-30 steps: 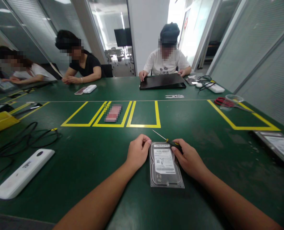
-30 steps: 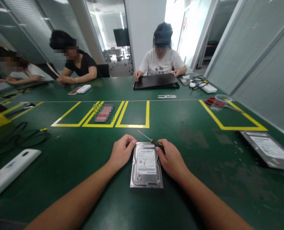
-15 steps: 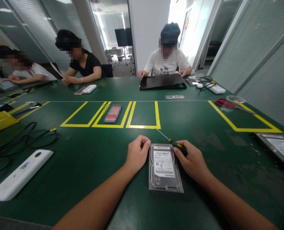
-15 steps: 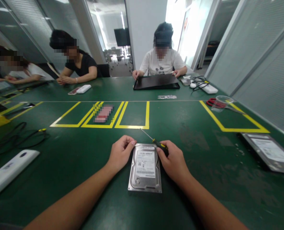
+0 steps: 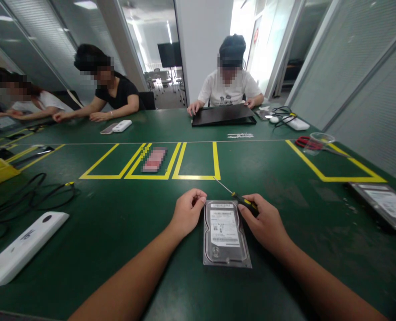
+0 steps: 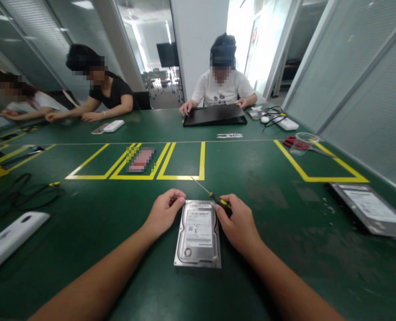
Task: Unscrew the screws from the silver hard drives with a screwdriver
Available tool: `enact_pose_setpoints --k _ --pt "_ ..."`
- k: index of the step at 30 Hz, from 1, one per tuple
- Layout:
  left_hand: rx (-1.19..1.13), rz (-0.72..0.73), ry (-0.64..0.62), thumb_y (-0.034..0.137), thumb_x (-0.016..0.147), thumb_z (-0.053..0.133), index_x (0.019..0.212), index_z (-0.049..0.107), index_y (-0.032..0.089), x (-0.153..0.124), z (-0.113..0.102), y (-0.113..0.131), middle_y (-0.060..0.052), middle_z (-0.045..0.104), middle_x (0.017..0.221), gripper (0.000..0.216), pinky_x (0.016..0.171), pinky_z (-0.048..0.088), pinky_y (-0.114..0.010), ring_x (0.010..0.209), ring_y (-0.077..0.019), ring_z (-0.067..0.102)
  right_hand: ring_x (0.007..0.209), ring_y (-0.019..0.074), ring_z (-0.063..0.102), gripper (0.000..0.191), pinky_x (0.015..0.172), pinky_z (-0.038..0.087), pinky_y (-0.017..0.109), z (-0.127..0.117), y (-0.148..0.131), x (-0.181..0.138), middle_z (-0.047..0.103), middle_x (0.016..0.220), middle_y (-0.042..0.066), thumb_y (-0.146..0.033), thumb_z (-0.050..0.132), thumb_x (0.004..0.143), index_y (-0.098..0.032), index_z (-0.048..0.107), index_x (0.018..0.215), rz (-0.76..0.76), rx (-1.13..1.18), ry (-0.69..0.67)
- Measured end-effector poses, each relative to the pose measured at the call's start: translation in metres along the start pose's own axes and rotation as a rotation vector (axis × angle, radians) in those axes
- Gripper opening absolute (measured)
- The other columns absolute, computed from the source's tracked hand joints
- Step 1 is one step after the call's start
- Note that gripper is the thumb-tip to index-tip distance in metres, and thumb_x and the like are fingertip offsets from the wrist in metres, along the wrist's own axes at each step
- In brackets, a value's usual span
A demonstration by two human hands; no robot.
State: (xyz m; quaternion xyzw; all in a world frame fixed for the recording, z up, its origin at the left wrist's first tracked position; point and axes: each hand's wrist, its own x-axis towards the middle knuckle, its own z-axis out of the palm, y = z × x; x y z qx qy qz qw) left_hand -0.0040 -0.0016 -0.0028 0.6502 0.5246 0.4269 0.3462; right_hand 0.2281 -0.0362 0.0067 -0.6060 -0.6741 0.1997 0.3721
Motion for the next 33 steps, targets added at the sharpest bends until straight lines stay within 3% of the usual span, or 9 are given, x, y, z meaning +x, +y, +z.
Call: enact_pose_setpoints --k 12,33 --pt "0.112 0.042 -0.077 0.026 0.089 0.058 0.085 0.071 0.019 0.0057 -0.003 -0.0054 -0.003 0.069 0.083 0.015 0.069 0.046 -0.027 0.077 -0.0181 0.063 0.086 0.0213 0.062 0.022 0.077 0.047 0.034 0.0021 -0.0005 -0.0019 0.067 0.095 0.006 -0.038 0.053 0.091 -0.02 0.062 0.1 0.007 0.035 -0.007" --pt "0.28 0.171 -0.031 0.018 0.091 0.058 0.078 0.071 0.019 0.002 -0.0054 0.0032 0.0 0.065 0.077 0.018 0.07 0.04 -0.027 0.075 -0.0151 0.059 0.086 0.0205 0.062 0.024 0.077 0.047 0.034 0.0029 -0.0003 -0.0003 0.067 0.096 0.005 -0.039 0.053 0.091 -0.02 0.063 0.102 -0.004 0.051 -0.06"
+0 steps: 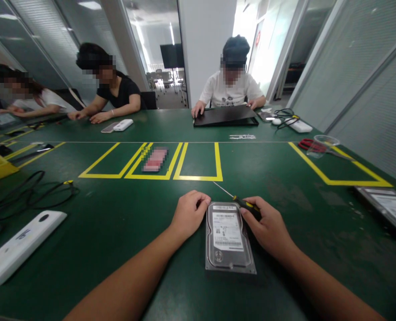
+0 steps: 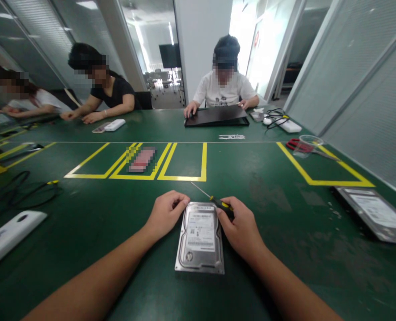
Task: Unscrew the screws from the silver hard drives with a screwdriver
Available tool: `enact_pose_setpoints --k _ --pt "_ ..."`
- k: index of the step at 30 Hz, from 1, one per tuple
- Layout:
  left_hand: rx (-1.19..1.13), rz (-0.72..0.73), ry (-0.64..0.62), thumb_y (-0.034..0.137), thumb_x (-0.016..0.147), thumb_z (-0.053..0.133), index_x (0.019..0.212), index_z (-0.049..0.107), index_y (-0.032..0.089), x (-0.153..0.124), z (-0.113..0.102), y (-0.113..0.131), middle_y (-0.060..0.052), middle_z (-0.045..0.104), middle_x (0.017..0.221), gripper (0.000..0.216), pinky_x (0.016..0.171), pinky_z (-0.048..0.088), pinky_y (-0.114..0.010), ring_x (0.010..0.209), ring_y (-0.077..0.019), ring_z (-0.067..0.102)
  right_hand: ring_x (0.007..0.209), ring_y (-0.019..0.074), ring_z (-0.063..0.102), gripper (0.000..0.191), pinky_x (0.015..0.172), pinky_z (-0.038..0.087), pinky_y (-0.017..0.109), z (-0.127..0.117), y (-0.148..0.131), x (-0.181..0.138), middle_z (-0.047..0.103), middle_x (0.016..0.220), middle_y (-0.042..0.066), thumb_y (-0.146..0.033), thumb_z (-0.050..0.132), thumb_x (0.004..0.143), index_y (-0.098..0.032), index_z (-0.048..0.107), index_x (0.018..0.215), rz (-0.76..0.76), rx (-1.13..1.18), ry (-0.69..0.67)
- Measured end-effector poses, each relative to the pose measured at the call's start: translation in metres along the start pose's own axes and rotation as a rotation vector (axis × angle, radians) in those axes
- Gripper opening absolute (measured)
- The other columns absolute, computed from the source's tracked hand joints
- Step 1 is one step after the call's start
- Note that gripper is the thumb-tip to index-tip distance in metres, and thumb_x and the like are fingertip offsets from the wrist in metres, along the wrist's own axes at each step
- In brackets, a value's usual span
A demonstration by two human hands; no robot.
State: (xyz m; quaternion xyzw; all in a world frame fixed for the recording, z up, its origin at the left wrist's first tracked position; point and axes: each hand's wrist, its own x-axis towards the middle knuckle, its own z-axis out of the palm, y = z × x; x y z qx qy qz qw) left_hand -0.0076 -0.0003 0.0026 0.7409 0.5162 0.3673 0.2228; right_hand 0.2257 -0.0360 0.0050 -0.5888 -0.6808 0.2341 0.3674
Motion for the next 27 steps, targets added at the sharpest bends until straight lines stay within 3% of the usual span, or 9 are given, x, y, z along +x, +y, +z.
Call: enact_pose_setpoints --k 8,17,27 --pt "-0.017 0.007 -0.018 0.017 0.092 0.058 0.076 0.07 0.018 -0.001 -0.002 0.002 0.0 0.065 0.079 0.02 0.074 0.04 -0.028 0.079 -0.0159 0.06 0.086 0.0204 0.062 0.025 0.077 0.047 0.034 0.001 0.002 0.0 0.067 0.096 0.005 -0.041 0.053 0.091 -0.02 0.062 0.102 -0.002 0.009 -0.003" --pt "-0.193 -0.114 -0.108 0.027 0.092 0.059 0.087 0.074 0.018 0.007 -0.001 -0.014 -0.003 0.073 0.086 0.019 0.075 0.048 -0.029 0.083 -0.0188 0.067 0.086 0.0208 0.062 0.023 0.077 0.047 0.034 0.001 0.003 0.003 0.067 0.096 0.006 -0.038 0.053 0.09 -0.02 0.062 0.1 -0.012 -0.026 -0.011" --pt "-0.327 -0.173 -0.159 0.028 0.089 0.059 0.092 0.074 0.016 0.011 -0.003 -0.014 -0.006 0.076 0.091 0.02 0.075 0.051 -0.029 0.083 -0.0196 0.069 0.088 0.0206 0.062 0.024 0.078 0.048 0.034 0.001 0.006 0.002 0.067 0.098 0.006 -0.038 0.053 0.091 -0.02 0.062 0.103 -0.01 -0.018 -0.021"
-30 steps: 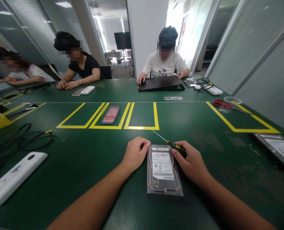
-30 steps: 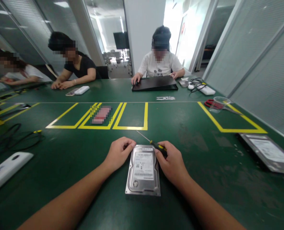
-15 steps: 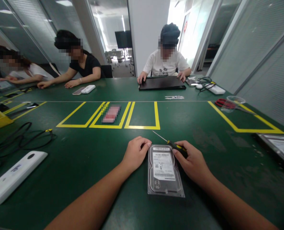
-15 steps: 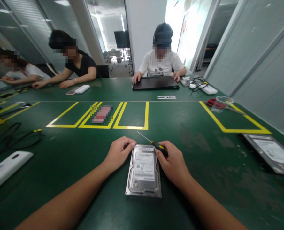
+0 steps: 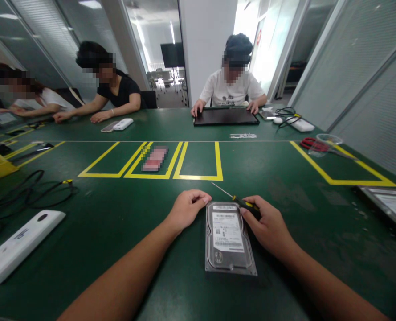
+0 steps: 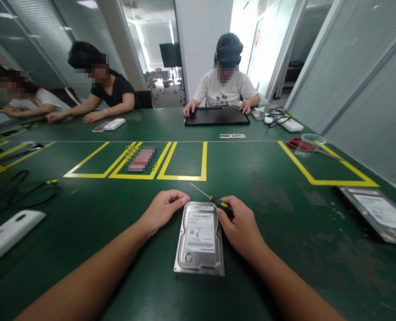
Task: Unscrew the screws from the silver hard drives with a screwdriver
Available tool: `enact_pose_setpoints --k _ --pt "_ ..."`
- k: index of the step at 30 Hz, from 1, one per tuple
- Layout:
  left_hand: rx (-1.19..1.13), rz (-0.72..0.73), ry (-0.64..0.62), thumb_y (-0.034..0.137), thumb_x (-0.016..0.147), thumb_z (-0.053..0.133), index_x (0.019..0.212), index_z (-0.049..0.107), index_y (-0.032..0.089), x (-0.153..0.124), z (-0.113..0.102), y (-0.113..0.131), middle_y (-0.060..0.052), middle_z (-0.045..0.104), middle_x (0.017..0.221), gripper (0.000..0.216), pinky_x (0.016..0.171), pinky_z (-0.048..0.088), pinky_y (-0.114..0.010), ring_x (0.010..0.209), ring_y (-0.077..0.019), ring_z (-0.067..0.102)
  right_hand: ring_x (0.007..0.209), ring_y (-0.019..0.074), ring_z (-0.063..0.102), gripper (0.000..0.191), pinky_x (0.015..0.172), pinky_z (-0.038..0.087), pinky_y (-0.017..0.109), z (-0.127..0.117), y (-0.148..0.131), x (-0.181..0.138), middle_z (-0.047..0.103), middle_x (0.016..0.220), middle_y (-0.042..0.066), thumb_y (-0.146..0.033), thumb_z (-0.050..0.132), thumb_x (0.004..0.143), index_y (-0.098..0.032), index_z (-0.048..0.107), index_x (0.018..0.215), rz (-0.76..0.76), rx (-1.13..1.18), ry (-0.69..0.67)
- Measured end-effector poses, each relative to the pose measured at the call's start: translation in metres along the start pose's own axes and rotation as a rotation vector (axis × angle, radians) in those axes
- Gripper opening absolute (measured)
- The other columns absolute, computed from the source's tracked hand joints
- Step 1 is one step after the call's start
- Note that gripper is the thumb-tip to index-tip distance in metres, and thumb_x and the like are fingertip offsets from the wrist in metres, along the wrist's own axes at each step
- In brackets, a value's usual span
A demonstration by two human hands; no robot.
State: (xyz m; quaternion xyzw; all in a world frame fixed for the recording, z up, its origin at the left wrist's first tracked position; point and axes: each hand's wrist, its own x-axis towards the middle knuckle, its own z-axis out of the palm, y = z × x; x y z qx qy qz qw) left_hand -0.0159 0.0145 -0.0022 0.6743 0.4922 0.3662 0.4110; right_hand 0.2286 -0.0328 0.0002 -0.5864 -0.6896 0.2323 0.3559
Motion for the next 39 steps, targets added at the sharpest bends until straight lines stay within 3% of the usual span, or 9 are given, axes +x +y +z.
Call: enact_pose_setpoints --k 14,21,24,28,31,34,37,39 --pt "0.048 0.019 -0.01 0.028 0.086 0.064 0.091 0.075 0.017 -0.001 -0.002 0.0 -0.006 0.075 0.089 0.016 0.077 0.052 -0.031 0.083 -0.0199 0.068 0.091 0.0211 0.062 0.024 0.081 0.048 0.036 -0.001 -0.002 0.001 0.067 0.1 0.007 -0.038 0.053 0.091 -0.019 0.061 0.104 -0.01 -0.021 -0.013" --pt "0.059 0.032 -0.026 0.024 0.087 0.062 0.1 0.072 0.014 -0.003 -0.002 0.001 -0.006 0.073 0.087 0.019 0.073 0.054 -0.029 0.078 -0.0174 0.068 0.091 0.0212 0.061 0.023 0.081 0.047 0.036 -0.003 -0.003 0.0 0.067 0.1 0.007 -0.036 0.053 0.091 -0.019 0.061 0.104 -0.017 -0.038 -0.022" --pt "0.088 0.047 0.037 0.024 0.088 0.06 0.105 0.067 0.014 -0.006 -0.002 0.004 -0.006 0.07 0.088 0.021 0.071 0.053 -0.029 0.076 -0.0164 0.066 0.09 0.0209 0.061 0.023 0.08 0.047 0.035 -0.003 -0.003 0.0 0.067 0.099 0.006 -0.037 0.052 0.091 -0.02 0.061 0.103 -0.007 -0.037 -0.027" --pt "0.202 0.143 0.123 0.027 0.088 0.06 0.088 0.065 0.018 -0.022 0.001 0.024 -0.005 0.065 0.088 0.011 0.083 0.049 -0.035 0.086 -0.0201 0.061 0.086 0.0202 0.062 0.025 0.077 0.046 0.034 -0.004 -0.001 0.003 0.067 0.097 0.005 -0.041 0.052 0.092 -0.02 0.061 0.104 0.031 -0.004 -0.011" --pt "0.377 0.477 -0.131 0.033 0.092 0.058 0.097 0.067 0.019 -0.037 0.006 0.045 -0.007 0.067 0.096 0.018 0.095 0.045 -0.04 0.097 -0.0237 0.061 0.084 0.0196 0.061 0.028 0.075 0.046 0.033 -0.005 0.002 0.005 0.067 0.095 0.004 -0.043 0.052 0.092 -0.02 0.061 0.105 0.051 0.032 0.013" --pt "0.437 0.688 -0.447 0.044 0.086 0.067 0.122 0.064 0.02 -0.049 0.014 0.056 -0.01 0.063 0.13 0.043 0.113 0.034 -0.043 0.127 -0.0296 0.052 0.084 0.0197 0.062 0.028 0.077 0.047 0.033 -0.006 0.003 0.008 0.067 0.094 0.003 -0.044 0.053 0.092 -0.021 0.061 0.105 0.047 0.045 0.03" --pt "0.485 0.755 -0.551 0.055 0.08 0.069 0.138 0.055 0.022 -0.053 0.022 0.053 -0.011 0.046 0.151 0.068 0.119 0.025 -0.047 0.143 -0.0341 0.036 0.087 0.0201 0.063 0.029 0.08 0.047 0.034 -0.007 0.004 0.01 0.068 0.097 0.004 -0.045 0.053 0.092 -0.021 0.063 0.105 0.034 0.057 0.045" --pt "0.509 0.756 -0.575 0.045 0.079 0.07 0.14 0.054 0.023 -0.053 0.025 0.048 -0.01 0.041 0.155 0.067 0.121 0.022 -0.047 0.145 -0.0322 0.033 0.088 0.0205 0.064 0.03 0.08 0.048 0.034 -0.008 0.005 0.011 0.069 0.098 0.005 -0.045 0.054 0.091 -0.021 0.063 0.105 0.029 0.056 0.062"
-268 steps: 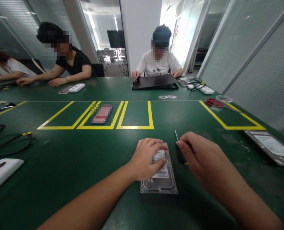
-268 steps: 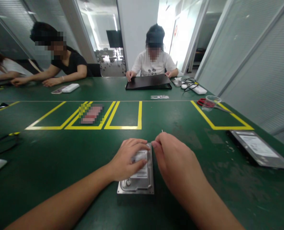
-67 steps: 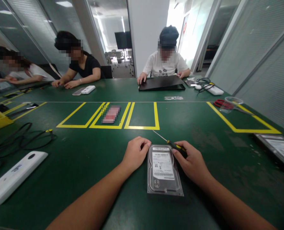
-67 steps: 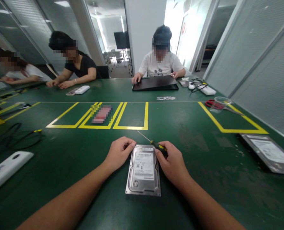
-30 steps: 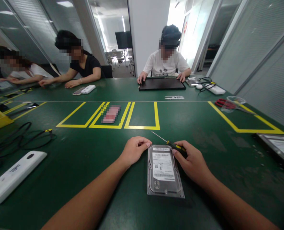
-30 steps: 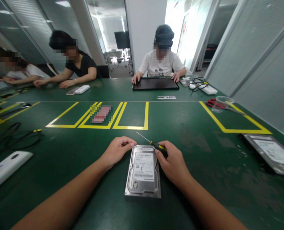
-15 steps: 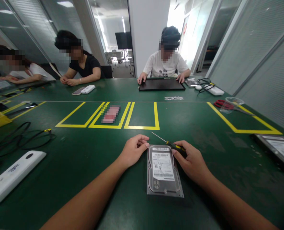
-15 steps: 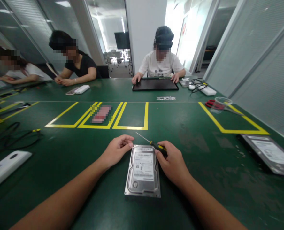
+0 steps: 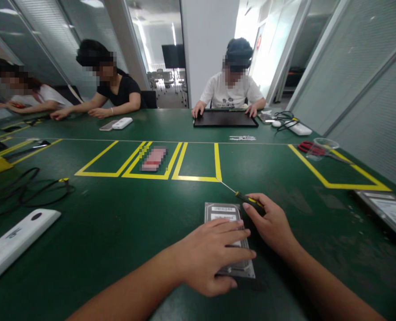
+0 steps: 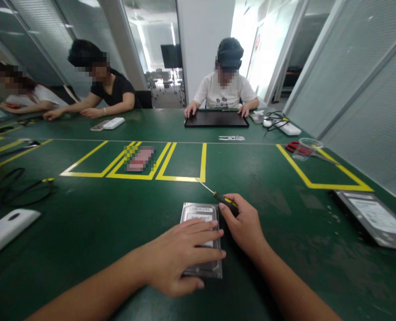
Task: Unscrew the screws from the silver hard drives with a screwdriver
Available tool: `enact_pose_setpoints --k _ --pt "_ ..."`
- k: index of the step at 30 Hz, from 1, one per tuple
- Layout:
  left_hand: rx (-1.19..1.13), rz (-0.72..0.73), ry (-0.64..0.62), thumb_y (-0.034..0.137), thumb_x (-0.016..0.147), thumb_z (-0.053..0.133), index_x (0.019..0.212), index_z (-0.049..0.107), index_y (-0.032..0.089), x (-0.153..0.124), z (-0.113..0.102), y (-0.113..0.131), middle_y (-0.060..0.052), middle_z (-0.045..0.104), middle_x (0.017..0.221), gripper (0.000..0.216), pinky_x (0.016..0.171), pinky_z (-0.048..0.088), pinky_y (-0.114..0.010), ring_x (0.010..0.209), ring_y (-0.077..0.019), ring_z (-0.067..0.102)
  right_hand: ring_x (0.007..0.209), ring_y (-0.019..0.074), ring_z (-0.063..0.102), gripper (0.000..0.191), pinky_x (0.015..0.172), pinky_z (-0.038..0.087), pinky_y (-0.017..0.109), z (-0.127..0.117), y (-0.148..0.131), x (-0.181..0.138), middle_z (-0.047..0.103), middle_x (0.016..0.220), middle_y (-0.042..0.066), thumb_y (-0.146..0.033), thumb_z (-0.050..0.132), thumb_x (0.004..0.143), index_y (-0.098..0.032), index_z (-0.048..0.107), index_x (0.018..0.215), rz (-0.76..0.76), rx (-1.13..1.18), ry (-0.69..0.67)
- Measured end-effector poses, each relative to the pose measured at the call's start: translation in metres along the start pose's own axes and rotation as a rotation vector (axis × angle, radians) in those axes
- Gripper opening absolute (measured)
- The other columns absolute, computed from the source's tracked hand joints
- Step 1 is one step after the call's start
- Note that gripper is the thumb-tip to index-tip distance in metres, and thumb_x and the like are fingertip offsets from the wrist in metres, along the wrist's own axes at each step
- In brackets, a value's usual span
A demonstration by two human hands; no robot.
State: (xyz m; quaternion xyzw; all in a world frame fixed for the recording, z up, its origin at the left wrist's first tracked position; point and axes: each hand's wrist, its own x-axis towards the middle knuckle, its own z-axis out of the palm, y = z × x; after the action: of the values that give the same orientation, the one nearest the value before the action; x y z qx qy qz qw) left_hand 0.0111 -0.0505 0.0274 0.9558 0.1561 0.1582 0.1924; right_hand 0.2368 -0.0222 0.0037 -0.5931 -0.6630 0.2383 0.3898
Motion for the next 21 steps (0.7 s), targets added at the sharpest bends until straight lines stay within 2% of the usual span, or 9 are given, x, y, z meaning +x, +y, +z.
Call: enact_pose_setpoints --k 2,6,9,16,21 --pt "0.001 -0.01 -0.009 0.037 0.077 0.07 0.14 0.054 0.023 -0.001 0.002 -0.002 -0.009 0.039 0.156 0.067 0.121 0.021 -0.046 0.146 -0.0307 0.032 0.089 0.0214 0.064 0.032 0.081 0.048 0.035 0.0 0.001 0.001 0.069 0.099 0.006 -0.046 0.056 0.089 -0.02 0.062 0.106 0.004 -0.003 0.049" --pt "-0.015 -0.015 0.006 0.036 0.077 0.07 0.138 0.056 0.023 -0.001 0.001 -0.003 -0.009 0.041 0.155 0.064 0.121 0.024 -0.047 0.143 -0.0313 0.036 0.084 0.0215 0.065 0.034 0.076 0.049 0.034 -0.001 -0.001 0.001 0.069 0.093 0.006 -0.048 0.064 0.083 -0.02 0.06 0.101 0.029 0.012 0.143" --pt "-0.017 -0.015 0.011 0.036 0.076 0.07 0.137 0.057 0.022 0.0 0.0 -0.002 -0.009 0.043 0.153 0.063 0.121 0.024 -0.046 0.143 -0.0309 0.038 0.075 0.0189 0.062 0.029 0.07 0.048 0.031 -0.004 -0.007 0.0 0.067 0.085 0.004 -0.047 0.064 0.083 -0.02 0.062 0.095 0.01 0.009 0.151" --pt "-0.023 -0.012 0.021 0.036 0.076 0.07 0.137 0.057 0.022 0.0 0.001 -0.002 -0.009 0.044 0.153 0.064 0.121 0.024 -0.046 0.144 -0.0305 0.036 0.07 0.0176 0.06 0.027 0.064 0.047 0.03 -0.016 -0.028 -0.002 0.067 0.081 0.003 -0.044 0.07 0.079 -0.019 0.067 0.09 -0.071 0.06 0.215" --pt "-0.045 -0.01 0.025 0.035 0.076 0.07 0.137 0.056 0.023 0.001 0.0 -0.003 -0.01 0.047 0.15 0.064 0.119 0.027 -0.049 0.142 -0.0327 0.038 0.069 0.0162 0.06 0.026 0.062 0.048 0.028 -0.014 -0.043 -0.001 0.066 0.079 0.003 -0.04 0.072 0.078 -0.019 0.066 0.091 -0.062 0.229 0.244"
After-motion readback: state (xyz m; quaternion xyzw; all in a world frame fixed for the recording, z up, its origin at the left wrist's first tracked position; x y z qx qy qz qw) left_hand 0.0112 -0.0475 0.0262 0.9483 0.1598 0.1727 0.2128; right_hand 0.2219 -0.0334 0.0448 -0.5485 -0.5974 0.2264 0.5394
